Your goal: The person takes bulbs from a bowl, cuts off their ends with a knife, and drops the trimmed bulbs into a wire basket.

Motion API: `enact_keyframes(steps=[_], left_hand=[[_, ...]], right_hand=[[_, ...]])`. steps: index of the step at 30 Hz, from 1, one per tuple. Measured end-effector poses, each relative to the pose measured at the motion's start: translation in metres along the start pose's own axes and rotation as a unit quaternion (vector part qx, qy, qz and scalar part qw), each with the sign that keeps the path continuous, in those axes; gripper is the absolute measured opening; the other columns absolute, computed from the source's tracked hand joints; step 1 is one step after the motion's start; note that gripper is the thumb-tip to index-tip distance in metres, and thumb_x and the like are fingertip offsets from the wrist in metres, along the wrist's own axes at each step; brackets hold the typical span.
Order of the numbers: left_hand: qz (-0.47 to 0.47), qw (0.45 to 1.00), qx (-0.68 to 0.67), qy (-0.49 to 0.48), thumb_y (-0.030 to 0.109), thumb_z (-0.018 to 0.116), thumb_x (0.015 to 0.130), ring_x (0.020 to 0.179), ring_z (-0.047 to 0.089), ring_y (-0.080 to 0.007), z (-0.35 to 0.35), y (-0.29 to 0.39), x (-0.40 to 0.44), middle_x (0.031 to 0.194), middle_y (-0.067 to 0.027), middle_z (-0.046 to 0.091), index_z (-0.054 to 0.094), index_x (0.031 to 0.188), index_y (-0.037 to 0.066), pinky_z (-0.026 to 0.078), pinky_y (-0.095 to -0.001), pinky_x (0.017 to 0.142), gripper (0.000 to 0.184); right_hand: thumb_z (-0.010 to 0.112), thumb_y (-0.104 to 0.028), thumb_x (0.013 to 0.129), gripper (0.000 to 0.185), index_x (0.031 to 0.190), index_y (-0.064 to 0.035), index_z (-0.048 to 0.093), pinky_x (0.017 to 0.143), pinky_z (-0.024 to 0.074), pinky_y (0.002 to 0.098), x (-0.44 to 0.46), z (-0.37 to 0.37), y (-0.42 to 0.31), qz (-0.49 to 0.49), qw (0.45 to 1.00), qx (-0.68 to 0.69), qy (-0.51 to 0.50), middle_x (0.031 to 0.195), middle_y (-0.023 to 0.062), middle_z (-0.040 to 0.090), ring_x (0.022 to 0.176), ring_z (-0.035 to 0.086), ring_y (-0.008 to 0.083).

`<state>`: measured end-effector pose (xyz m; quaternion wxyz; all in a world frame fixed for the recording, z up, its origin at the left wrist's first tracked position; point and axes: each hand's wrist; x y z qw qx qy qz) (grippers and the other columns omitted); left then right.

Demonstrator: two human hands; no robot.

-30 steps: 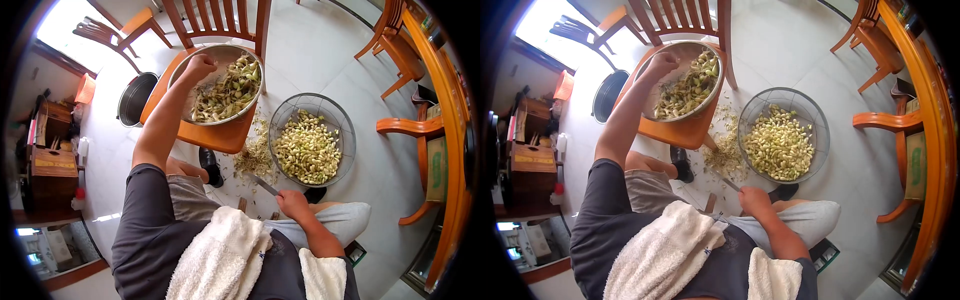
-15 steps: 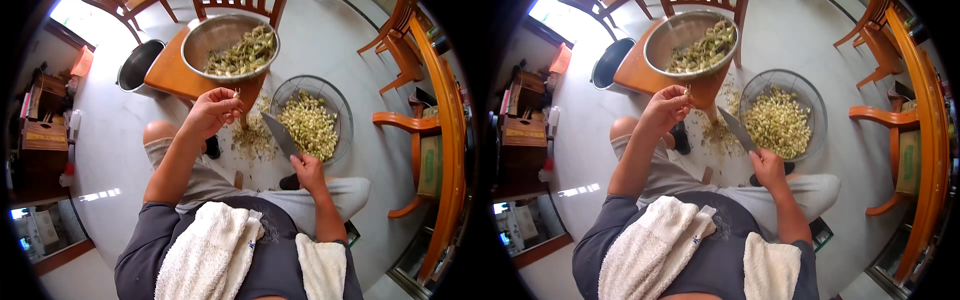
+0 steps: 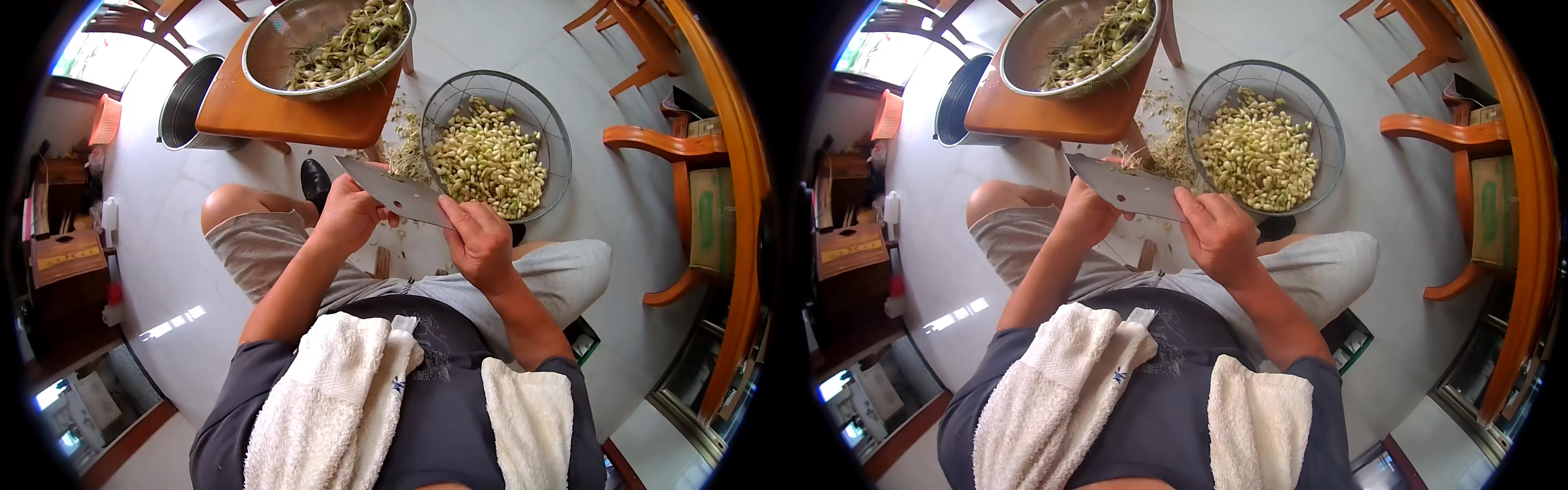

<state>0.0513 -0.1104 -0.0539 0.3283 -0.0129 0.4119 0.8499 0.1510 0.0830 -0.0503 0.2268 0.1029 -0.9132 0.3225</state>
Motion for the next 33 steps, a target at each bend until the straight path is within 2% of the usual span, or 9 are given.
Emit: enact_keyframes(steps=[3,6,9,12,21,24,27,33], left_hand=[[-0.004,1.000,0.016,0.003,-0.007,0.057,0.082,0.063,0.064,-0.0215,-0.001,-0.003,0.001,0.077,-0.0128,0.063,0.049,0.106,-0.003,0.052,-0.0317,0.051,0.025],[0.001,0.999,0.030,0.020,-0.007,0.058,0.082,0.062,0.064,-0.0217,-0.004,-0.005,0.001,0.077,-0.0128,0.062,0.050,0.105,-0.003,0.052,-0.0322,0.050,0.025],[0.003,0.998,0.044,0.041,-0.007,0.059,0.081,0.061,0.064,-0.0221,-0.006,-0.005,0.002,0.078,-0.0135,0.062,0.050,0.103,-0.005,0.051,-0.0323,0.048,0.025],[0.005,0.991,0.129,0.045,-0.005,0.057,0.082,0.060,0.061,-0.0225,-0.005,-0.005,0.001,0.078,-0.0154,0.061,0.050,0.106,-0.005,0.047,-0.0317,0.047,0.025],[0.004,0.989,0.142,0.040,-0.005,0.055,0.083,0.057,0.061,-0.0226,-0.009,-0.005,0.000,0.078,-0.0164,0.061,0.050,0.104,-0.006,0.046,-0.0312,0.045,0.021],[0.006,0.985,0.162,0.057,-0.006,0.054,0.084,0.056,0.061,-0.0222,-0.004,-0.001,-0.002,0.075,-0.0157,0.061,0.051,0.103,-0.007,0.046,-0.0302,0.044,0.020],[-0.008,0.986,0.159,0.051,-0.006,0.057,0.080,0.057,0.063,-0.0192,-0.006,-0.003,-0.002,0.073,-0.0156,0.064,0.054,0.098,-0.009,0.049,-0.0277,0.047,0.018],[-0.108,0.990,0.083,0.042,0.001,0.057,0.085,0.054,0.060,-0.0168,-0.033,-0.020,0.003,0.075,-0.0136,0.064,0.057,0.099,-0.008,0.046,-0.0257,0.045,0.016]], right_hand=[[0.067,-0.005,0.070,0.040,0.109,-0.0024,0.064,0.062,0.0470,0.0351,0.000,0.001,0.002,-0.015,1.000,-0.007,0.006,0.078,0.0075,0.056,0.069,0.056,0.0254],[0.067,-0.001,0.070,0.039,0.109,-0.0007,0.063,0.064,0.0478,0.0360,0.000,-0.003,-0.001,-0.001,1.000,-0.005,-0.023,0.083,0.0111,0.059,0.070,0.057,0.0279],[0.066,0.000,0.070,0.039,0.109,-0.0011,0.063,0.064,0.0482,0.0360,0.001,-0.003,-0.001,-0.003,1.000,-0.009,-0.030,0.083,0.0112,0.059,0.070,0.058,0.0278],[0.066,0.000,0.070,0.039,0.109,-0.0014,0.063,0.064,0.0484,0.0357,-0.001,-0.002,0.000,-0.005,0.999,-0.015,-0.034,0.083,0.0110,0.059,0.071,0.058,0.0275],[0.066,0.000,0.070,0.040,0.109,-0.0017,0.063,0.063,0.0485,0.0360,-0.002,0.001,0.003,0.002,0.999,-0.009,-0.047,0.082,0.0108,0.058,0.071,0.058,0.0275],[0.066,-0.007,0.072,0.036,0.108,-0.0031,0.063,0.059,0.0460,0.0359,-0.003,0.006,0.005,-0.017,0.999,-0.019,-0.023,0.074,0.0072,0.053,0.067,0.055,0.0253],[0.065,-0.007,0.074,0.033,0.106,-0.0033,0.063,0.060,0.0460,0.0362,-0.006,0.010,0.003,0.007,1.000,-0.012,-0.015,0.073,0.0076,0.053,0.068,0.055,0.0260],[0.063,-0.009,0.077,0.022,0.098,-0.0063,0.065,0.058,0.0462,0.0378,-0.015,0.019,0.005,0.058,0.997,-0.017,-0.049,0.071,0.0083,0.055,0.067,0.057,0.0274]])
Point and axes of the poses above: each hand's wrist, its own x-axis towards the middle knuckle, its own z-axis out of the palm, y = z × x
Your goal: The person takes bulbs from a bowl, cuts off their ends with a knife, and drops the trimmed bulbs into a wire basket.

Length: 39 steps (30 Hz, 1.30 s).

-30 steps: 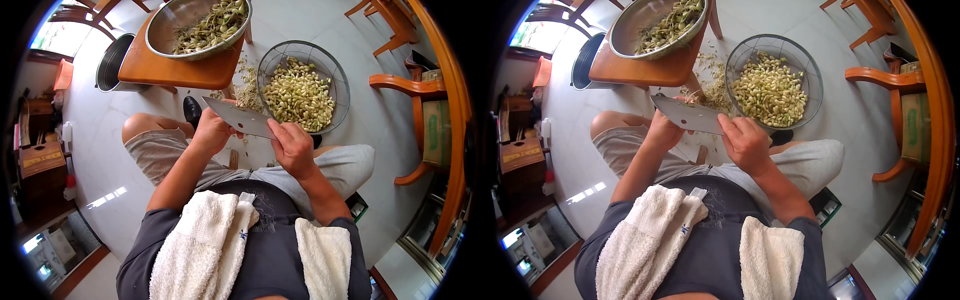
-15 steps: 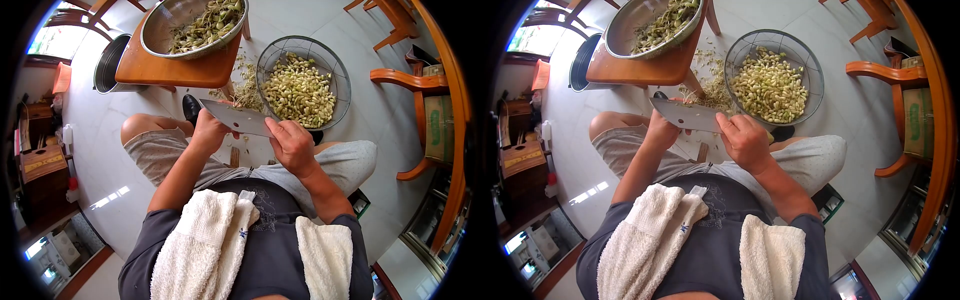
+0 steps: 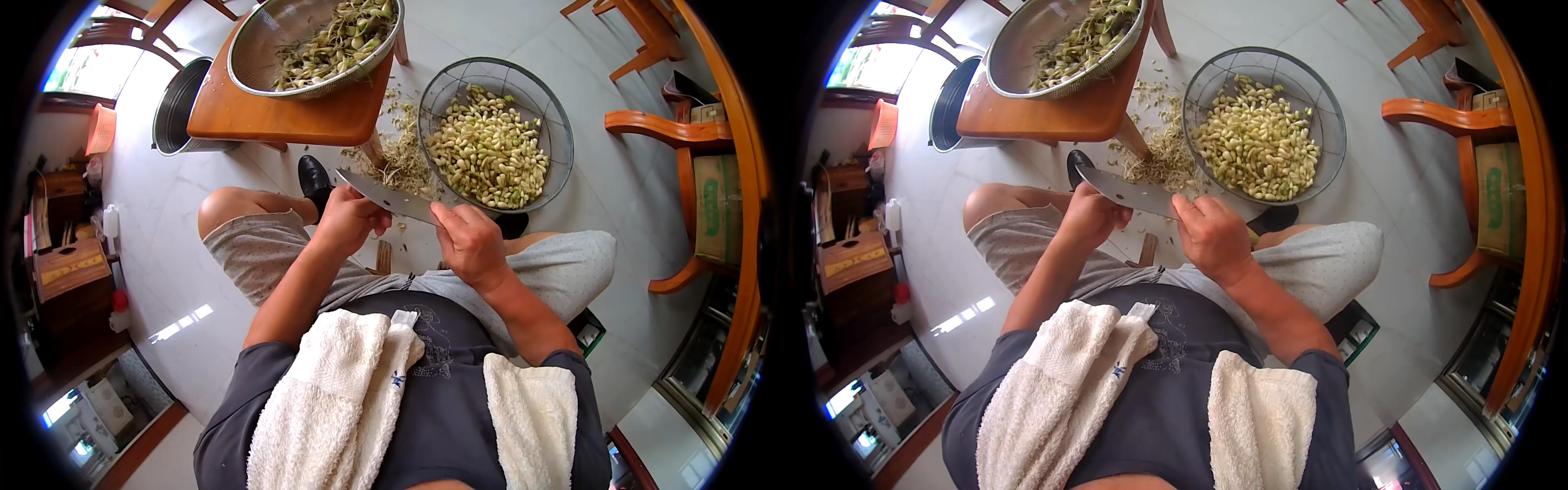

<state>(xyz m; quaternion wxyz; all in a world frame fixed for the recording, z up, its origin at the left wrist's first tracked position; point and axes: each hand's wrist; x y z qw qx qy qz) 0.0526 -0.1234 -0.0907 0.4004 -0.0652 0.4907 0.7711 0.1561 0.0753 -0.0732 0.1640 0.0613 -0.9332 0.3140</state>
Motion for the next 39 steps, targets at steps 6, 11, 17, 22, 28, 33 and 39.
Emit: enact_keyframes(steps=[6,11,17,22,28,33,39], left_hand=[[0.008,0.996,-0.071,-0.055,0.007,0.054,0.092,0.057,0.060,-0.0141,0.007,0.024,-0.015,0.083,-0.0123,0.063,0.057,0.099,-0.002,0.045,-0.0231,0.045,0.011],[0.043,0.993,-0.091,-0.065,0.006,0.053,0.093,0.064,0.062,-0.0148,0.012,0.026,-0.014,0.088,-0.0121,0.063,0.056,0.106,0.000,0.047,-0.0229,0.048,0.015],[0.059,0.997,-0.053,-0.025,0.006,0.056,0.092,0.064,0.059,-0.0129,0.007,0.026,-0.008,0.089,-0.0097,0.063,0.057,0.108,0.002,0.044,-0.0206,0.050,0.017],[0.097,0.994,-0.055,0.021,0.006,0.056,0.091,0.059,0.053,-0.0102,-0.003,0.020,0.003,0.085,-0.0077,0.062,0.057,0.107,0.001,0.040,-0.0186,0.049,0.017],[0.144,0.986,-0.021,0.075,0.003,0.057,0.090,0.068,0.061,-0.0146,0.009,0.024,0.003,0.084,-0.0088,0.061,0.057,0.102,-0.002,0.049,-0.0244,0.055,0.014],[0.208,0.972,0.052,0.096,0.000,0.060,0.087,0.069,0.063,-0.0150,0.012,0.015,0.005,0.082,-0.0080,0.062,0.056,0.100,-0.002,0.052,-0.0249,0.057,0.014],[0.250,0.957,0.112,0.099,-0.001,0.060,0.087,0.068,0.063,-0.0135,0.015,0.007,0.006,0.081,-0.0073,0.062,0.055,0.098,-0.002,0.052,-0.0248,0.058,0.011]], right_hand=[[0.061,-0.016,0.082,0.016,0.093,-0.0082,0.068,0.058,0.0471,0.0405,-0.011,0.009,0.037,0.136,0.990,0.016,-0.024,0.069,0.0136,0.058,0.065,0.059,0.0328],[0.063,-0.016,0.082,0.016,0.091,-0.0034,0.068,0.058,0.0460,0.0382,-0.001,0.003,0.027,0.216,0.968,0.124,-0.022,0.069,0.0163,0.059,0.064,0.060,0.0329],[0.063,-0.013,0.083,0.015,0.090,-0.0007,0.067,0.057,0.0444,0.0353,0.004,-0.002,0.020,0.229,0.955,0.186,-0.021,0.068,0.0158,0.058,0.060,0.058,0.0280],[0.063,-0.012,0.084,0.015,0.092,0.0002,0.066,0.056,0.0433,0.0326,0.004,-0.006,0.016,0.239,0.946,0.218,-0.003,0.067,0.0134,0.057,0.058,0.056,0.0228],[0.064,-0.009,0.084,0.013,0.092,0.0010,0.065,0.054,0.0417,0.0302,0.005,-0.015,0.008,0.223,0.946,0.235,0.020,0.067,0.0118,0.057,0.056,0.051,0.0194],[0.064,-0.008,0.083,0.013,0.093,0.0001,0.066,0.054,0.0415,0.0304,0.004,-0.014,0.005,0.180,0.956,0.231,0.034,0.066,0.0114,0.056,0.056,0.052,0.0202],[0.064,-0.008,0.083,0.014,0.095,-0.0021,0.067,0.053,0.0425,0.0337,0.002,-0.012,0.001,0.165,0.967,0.192,0.023,0.066,0.0117,0.056,0.056,0.054,0.0247]])
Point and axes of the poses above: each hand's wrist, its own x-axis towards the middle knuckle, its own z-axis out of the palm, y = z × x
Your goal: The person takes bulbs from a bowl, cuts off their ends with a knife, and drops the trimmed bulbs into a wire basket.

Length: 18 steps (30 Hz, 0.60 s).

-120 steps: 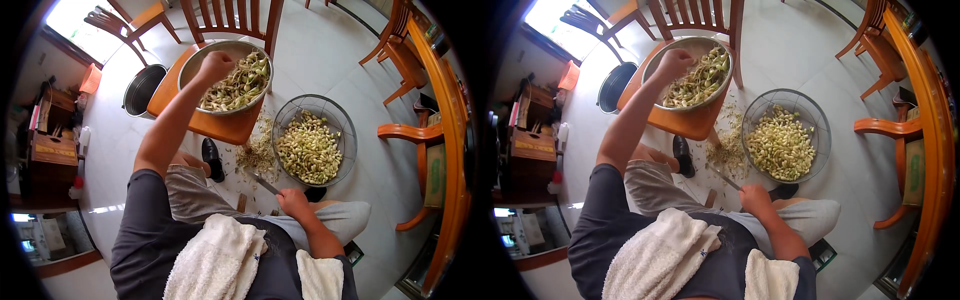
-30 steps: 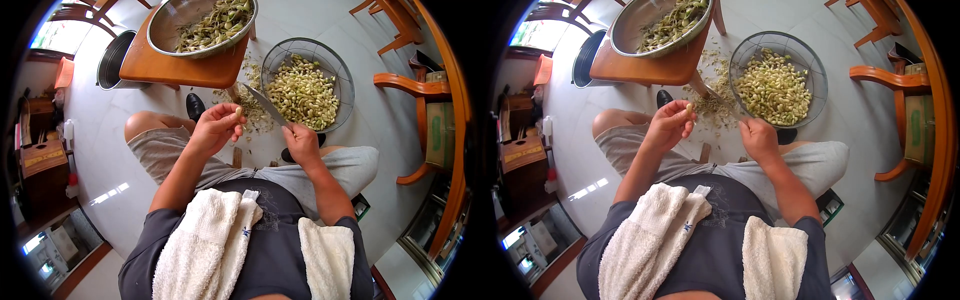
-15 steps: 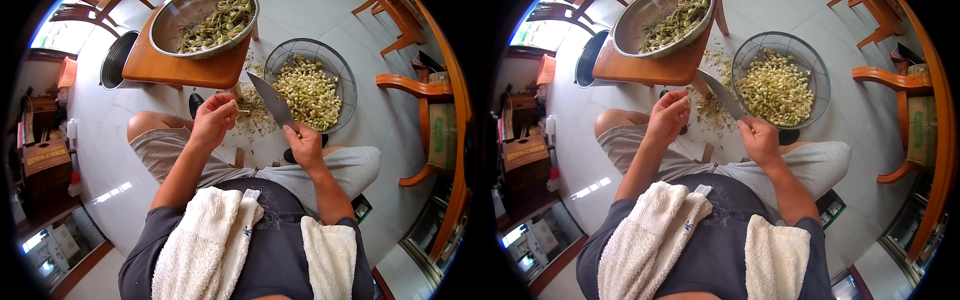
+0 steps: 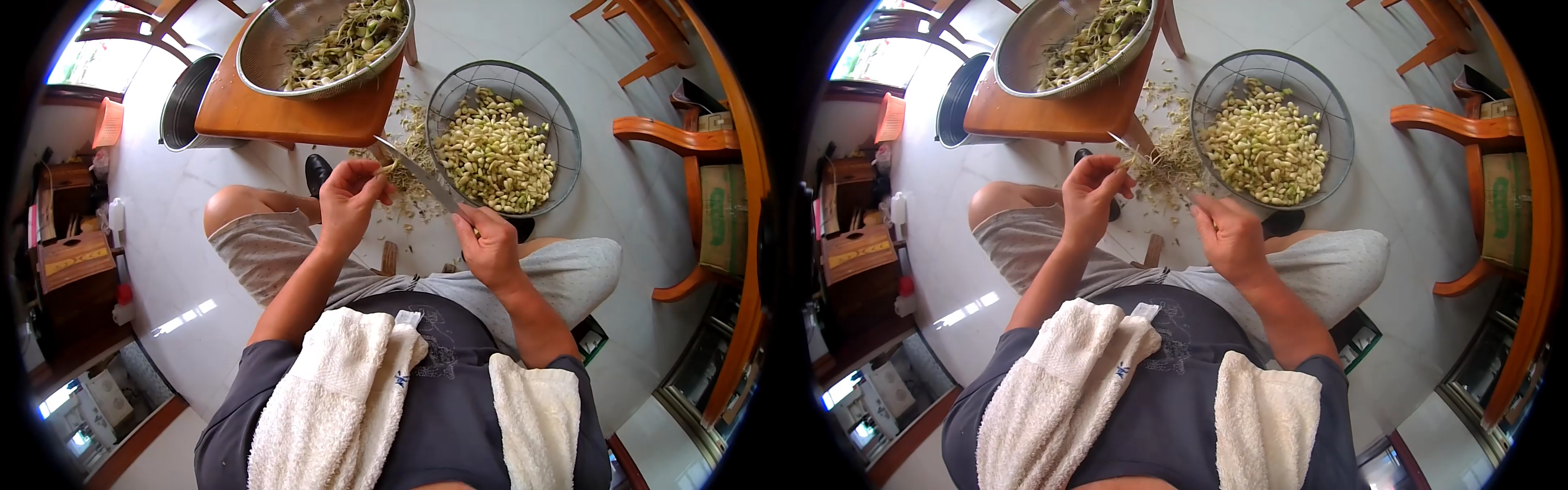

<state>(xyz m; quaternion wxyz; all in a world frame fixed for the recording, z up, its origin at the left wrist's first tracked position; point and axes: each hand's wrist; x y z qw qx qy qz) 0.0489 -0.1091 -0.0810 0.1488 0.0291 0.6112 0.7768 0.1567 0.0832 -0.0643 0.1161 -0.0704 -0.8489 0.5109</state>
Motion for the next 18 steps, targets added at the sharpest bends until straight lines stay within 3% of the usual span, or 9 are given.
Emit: enact_keyframes(steps=[5,11,18], left_hand=[[0.006,1.000,0.017,-0.004,-0.001,0.059,0.088,0.067,0.062,-0.0118,0.003,-0.002,-0.004,0.079,-0.0061,0.062,0.055,0.096,-0.002,0.052,-0.0242,0.057,0.009],[0.026,0.998,0.054,0.012,0.001,0.061,0.087,0.065,0.061,-0.0095,0.010,-0.009,-0.011,0.079,-0.0050,0.063,0.054,0.091,-0.001,0.051,-0.0225,0.056,0.009],[0.031,0.997,0.065,0.030,0.002,0.062,0.086,0.061,0.060,-0.0083,0.012,-0.010,-0.014,0.078,-0.0046,0.064,0.055,0.091,-0.001,0.050,-0.0210,0.054,0.010]], right_hand=[[0.064,-0.005,0.083,0.018,0.100,0.0009,0.066,0.057,0.0452,0.0310,0.000,0.001,0.001,-0.059,0.995,-0.076,-0.015,0.071,0.0128,0.059,0.060,0.056,0.0240],[0.065,-0.006,0.074,0.029,0.103,-0.0061,0.064,0.058,0.0461,0.0382,-0.003,0.008,0.006,-0.137,0.979,-0.152,-0.007,0.073,0.0090,0.056,0.067,0.057,0.0280],[0.065,-0.006,0.073,0.030,0.103,-0.0049,0.064,0.058,0.0469,0.0367,-0.003,0.010,0.007,-0.168,0.968,-0.185,0.001,0.072,0.0075,0.054,0.067,0.057,0.0260]])
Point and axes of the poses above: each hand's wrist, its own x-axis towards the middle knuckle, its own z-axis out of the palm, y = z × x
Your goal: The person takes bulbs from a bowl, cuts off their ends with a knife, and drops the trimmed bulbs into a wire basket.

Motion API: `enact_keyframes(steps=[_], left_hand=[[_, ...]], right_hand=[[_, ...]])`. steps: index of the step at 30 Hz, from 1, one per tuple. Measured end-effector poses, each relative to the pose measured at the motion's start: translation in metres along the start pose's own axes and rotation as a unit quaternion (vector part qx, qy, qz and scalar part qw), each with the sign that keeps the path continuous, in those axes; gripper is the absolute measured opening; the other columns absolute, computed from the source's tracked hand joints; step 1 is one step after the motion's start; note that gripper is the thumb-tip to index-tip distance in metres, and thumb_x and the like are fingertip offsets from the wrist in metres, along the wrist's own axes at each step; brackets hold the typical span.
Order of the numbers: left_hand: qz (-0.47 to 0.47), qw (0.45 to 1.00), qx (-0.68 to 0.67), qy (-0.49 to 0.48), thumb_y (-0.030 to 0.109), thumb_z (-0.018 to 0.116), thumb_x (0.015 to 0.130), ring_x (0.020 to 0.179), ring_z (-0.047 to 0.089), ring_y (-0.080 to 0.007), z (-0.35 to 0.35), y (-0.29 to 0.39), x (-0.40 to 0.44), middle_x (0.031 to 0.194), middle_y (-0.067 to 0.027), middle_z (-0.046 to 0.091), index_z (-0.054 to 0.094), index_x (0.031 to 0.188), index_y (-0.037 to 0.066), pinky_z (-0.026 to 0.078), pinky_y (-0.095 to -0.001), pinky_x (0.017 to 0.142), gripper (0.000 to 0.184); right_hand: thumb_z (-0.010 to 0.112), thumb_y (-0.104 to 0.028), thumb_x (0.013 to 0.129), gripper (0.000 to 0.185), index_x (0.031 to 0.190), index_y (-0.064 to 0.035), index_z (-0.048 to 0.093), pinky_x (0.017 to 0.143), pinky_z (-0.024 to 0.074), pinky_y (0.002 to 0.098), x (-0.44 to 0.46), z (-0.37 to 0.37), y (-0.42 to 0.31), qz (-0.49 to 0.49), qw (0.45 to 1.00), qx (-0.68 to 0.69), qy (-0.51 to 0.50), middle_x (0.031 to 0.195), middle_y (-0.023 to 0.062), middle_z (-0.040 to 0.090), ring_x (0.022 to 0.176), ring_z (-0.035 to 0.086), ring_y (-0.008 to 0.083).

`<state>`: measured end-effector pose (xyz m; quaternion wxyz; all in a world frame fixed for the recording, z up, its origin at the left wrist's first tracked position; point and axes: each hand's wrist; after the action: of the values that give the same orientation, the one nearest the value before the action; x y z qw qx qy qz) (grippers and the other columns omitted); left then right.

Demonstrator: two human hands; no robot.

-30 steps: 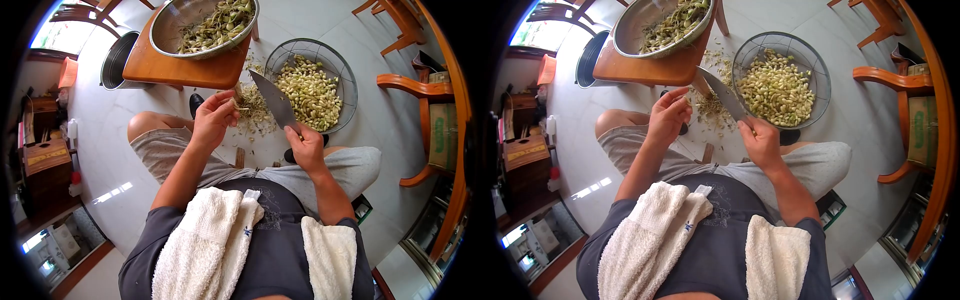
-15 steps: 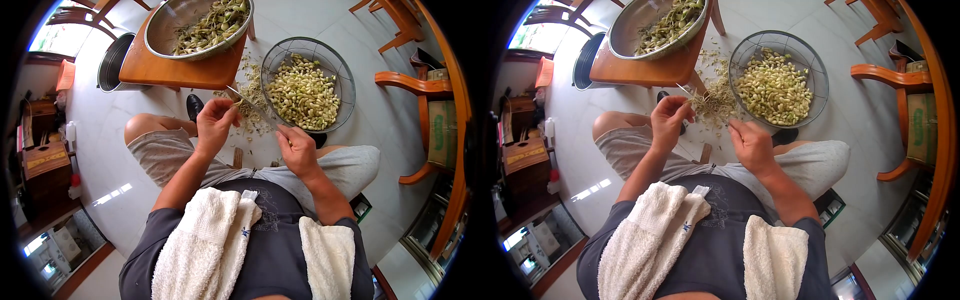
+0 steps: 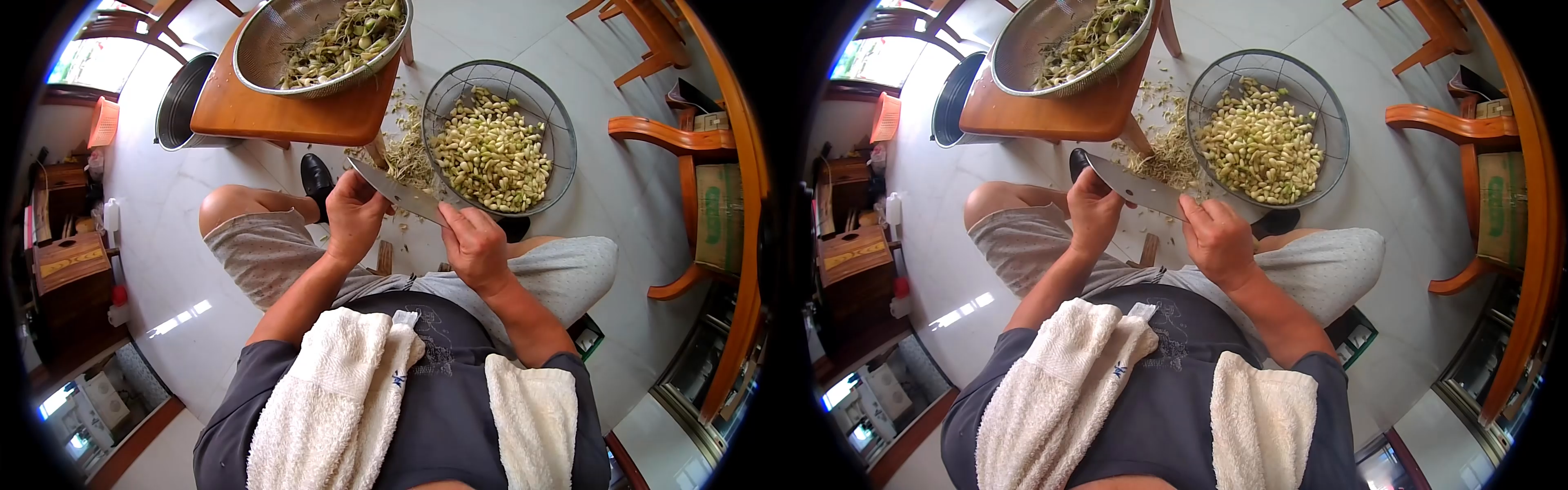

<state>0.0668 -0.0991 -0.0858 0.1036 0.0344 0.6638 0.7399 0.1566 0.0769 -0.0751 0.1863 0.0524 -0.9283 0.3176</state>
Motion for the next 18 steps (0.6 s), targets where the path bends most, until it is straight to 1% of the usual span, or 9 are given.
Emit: enact_keyframes(steps=[10,18], left_hand=[[-0.005,1.000,-0.010,-0.003,0.002,0.063,0.086,0.063,0.060,-0.0075,-0.0003,0.0034,-0.0009,0.077,-0.0044,0.064,0.057,0.089,-0.002,0.051,-0.0205,0.055,0.008],[0.001,1.000,0.003,-0.004,0.002,0.064,0.085,0.061,0.061,-0.0081,0.0007,0.0076,-0.0002,0.077,-0.0049,0.065,0.057,0.087,-0.002,0.051,-0.0212,0.055,0.008]], right_hand=[[0.065,-0.005,0.073,0.030,0.103,-0.0054,0.064,0.058,0.0461,0.0370,-0.0013,0.0018,-0.0001,0.005,1.000,0.008,-0.002,0.072,0.0077,0.053,0.067,0.056,0.0265],[0.064,-0.005,0.073,0.031,0.103,-0.0059,0.064,0.058,0.0459,0.0376,-0.0025,0.0024,0.0010,-0.001,1.000,0.014,0.000,0.072,0.0078,0.052,0.067,0.056,0.0269]])
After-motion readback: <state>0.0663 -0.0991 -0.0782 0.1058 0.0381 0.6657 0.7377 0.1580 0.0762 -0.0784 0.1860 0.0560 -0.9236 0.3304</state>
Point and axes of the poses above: each hand's wrist, its own x-axis towards the middle knuckle, its own z-axis out of the palm, y = z × x
